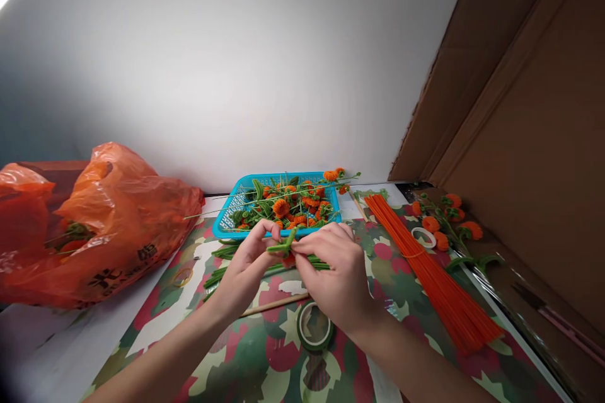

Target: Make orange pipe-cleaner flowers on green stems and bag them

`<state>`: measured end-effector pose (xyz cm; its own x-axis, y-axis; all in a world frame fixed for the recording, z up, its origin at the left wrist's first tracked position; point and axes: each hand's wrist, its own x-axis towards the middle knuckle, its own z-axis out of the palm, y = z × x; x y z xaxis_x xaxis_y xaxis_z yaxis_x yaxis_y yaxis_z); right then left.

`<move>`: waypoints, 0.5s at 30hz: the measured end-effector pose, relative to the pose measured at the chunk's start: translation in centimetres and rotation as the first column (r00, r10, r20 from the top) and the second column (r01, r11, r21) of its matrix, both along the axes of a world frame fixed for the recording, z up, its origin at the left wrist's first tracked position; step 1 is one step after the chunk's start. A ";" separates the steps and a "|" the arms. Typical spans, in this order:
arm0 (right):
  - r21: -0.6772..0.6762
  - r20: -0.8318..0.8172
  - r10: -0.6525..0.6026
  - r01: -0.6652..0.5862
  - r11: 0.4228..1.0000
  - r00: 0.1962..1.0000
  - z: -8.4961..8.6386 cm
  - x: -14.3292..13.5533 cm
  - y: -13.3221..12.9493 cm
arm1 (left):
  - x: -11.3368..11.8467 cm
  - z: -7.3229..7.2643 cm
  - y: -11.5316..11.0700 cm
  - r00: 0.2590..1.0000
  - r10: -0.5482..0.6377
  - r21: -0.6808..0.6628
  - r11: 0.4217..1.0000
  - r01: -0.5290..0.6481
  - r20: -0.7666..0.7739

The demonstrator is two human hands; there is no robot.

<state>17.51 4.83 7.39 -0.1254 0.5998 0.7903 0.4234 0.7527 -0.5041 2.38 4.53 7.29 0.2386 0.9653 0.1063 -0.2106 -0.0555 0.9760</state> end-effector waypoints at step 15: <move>0.167 0.191 0.001 -0.033 0.985 0.982 -0.2 1.0 0.5 | 0.2 -0.4 0.1 0.977 0.209 0.092 0.975 -0.204 -0.046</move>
